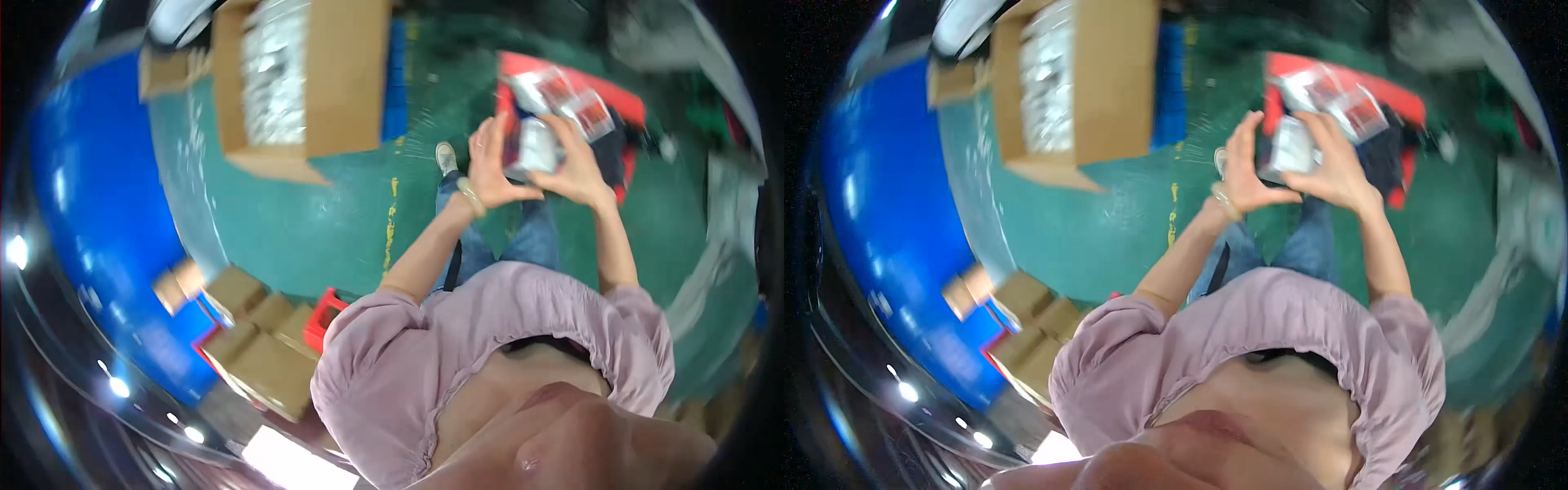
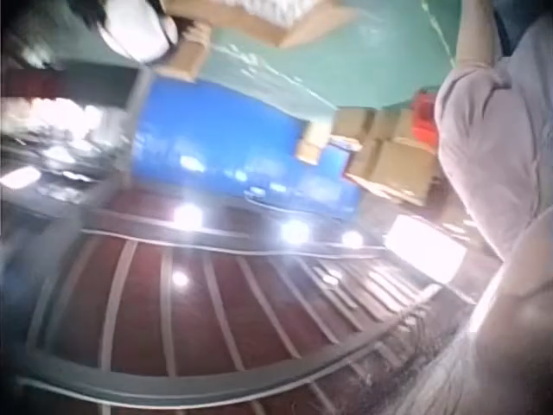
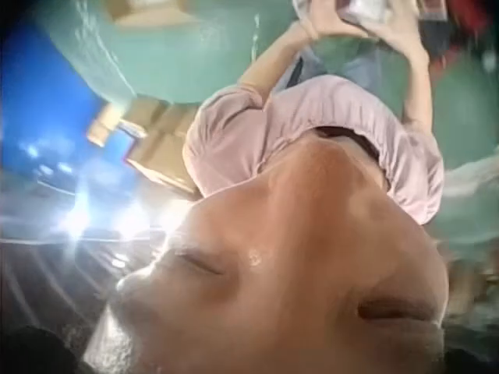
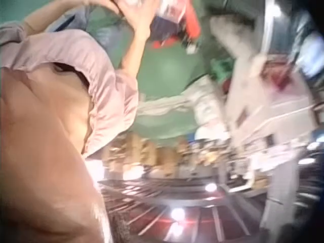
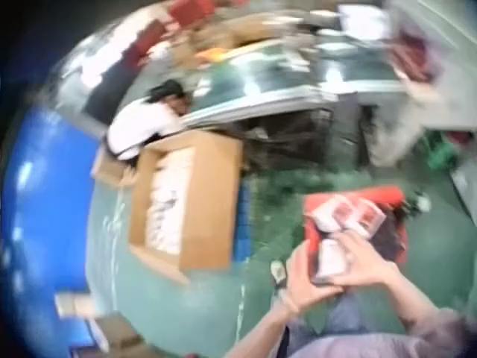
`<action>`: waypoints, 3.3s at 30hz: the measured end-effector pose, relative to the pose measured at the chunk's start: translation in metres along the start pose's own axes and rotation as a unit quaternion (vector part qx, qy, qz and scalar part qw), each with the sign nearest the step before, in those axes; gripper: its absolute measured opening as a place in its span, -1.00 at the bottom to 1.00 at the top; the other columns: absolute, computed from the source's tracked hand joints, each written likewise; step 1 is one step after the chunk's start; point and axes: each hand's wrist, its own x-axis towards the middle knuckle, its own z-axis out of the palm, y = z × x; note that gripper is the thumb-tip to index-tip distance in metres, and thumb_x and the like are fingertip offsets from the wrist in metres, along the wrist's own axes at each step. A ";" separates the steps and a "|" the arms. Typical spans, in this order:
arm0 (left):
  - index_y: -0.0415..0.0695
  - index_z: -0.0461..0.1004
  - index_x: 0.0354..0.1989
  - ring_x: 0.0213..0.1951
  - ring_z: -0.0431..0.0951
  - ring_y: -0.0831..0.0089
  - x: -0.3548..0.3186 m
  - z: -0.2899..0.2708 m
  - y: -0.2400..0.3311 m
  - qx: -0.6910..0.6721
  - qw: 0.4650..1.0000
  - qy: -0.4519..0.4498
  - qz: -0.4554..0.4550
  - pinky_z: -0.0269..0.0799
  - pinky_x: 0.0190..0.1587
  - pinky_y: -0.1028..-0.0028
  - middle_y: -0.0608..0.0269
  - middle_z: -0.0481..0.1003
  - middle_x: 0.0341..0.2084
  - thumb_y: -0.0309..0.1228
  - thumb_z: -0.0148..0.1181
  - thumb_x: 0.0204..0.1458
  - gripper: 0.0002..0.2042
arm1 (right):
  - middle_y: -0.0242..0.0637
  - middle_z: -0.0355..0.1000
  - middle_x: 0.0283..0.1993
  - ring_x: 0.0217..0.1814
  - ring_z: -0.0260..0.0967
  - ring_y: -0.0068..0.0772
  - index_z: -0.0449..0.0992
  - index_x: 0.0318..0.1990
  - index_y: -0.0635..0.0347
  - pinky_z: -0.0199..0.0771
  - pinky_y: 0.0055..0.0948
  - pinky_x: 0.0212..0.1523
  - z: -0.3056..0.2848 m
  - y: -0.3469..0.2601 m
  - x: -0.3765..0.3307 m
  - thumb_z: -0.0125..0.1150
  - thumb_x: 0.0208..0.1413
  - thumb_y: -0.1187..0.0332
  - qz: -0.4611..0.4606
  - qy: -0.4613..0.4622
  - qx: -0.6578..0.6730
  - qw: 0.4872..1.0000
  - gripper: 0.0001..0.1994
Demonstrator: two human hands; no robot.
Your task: Organizing small boxed products into larger shipping containers and placing items on a conveyor belt.
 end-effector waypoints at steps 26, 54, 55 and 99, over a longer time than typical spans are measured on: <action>-0.24 0.41 -0.11 -0.16 0.49 0.32 -0.167 -0.275 -0.272 -0.168 0.803 0.428 -0.379 0.36 -0.07 0.42 0.11 0.48 -0.21 -0.46 0.26 -0.11 -0.65 | -0.18 0.06 0.20 0.14 0.10 -0.09 0.11 0.19 -0.01 0.32 -0.32 0.05 0.380 -0.228 0.546 0.10 -0.35 0.72 -0.357 -0.252 -0.499 0.749 -0.20; -0.22 0.38 -0.08 -0.22 0.42 0.28 -0.051 -0.121 -0.140 -0.180 0.974 -0.036 -0.135 0.36 -0.16 0.41 0.12 0.39 -0.19 -0.47 0.25 -0.12 -0.63 | -0.17 0.39 -0.16 -0.11 0.35 -0.14 0.46 -0.20 0.20 0.38 -0.33 -0.12 0.203 -0.099 0.055 0.08 -0.12 0.59 -0.036 0.325 -0.004 0.945 -0.74; -0.21 0.37 -0.07 -0.21 0.42 0.28 -0.041 -0.090 -0.129 -0.181 0.974 -0.088 -0.104 0.36 -0.16 0.41 0.14 0.39 -0.21 -0.43 0.29 -0.16 -0.58 | -0.18 0.40 -0.18 -0.13 0.37 -0.19 0.46 -0.20 0.22 0.38 -0.36 -0.12 0.184 -0.069 0.016 0.09 -0.12 0.60 0.005 0.354 -0.038 0.934 -0.75; -0.16 0.27 0.02 -0.17 0.37 0.24 -0.070 0.119 0.005 -0.669 0.503 0.015 -0.547 0.25 -0.01 0.18 0.17 0.38 -0.14 -0.18 0.22 -0.24 -0.40 | -0.40 0.41 -0.41 -0.38 0.32 -0.63 0.43 -0.15 0.25 0.35 -0.55 -0.30 -0.037 0.201 -0.094 0.24 -0.03 0.38 -0.155 0.346 0.435 0.817 -0.72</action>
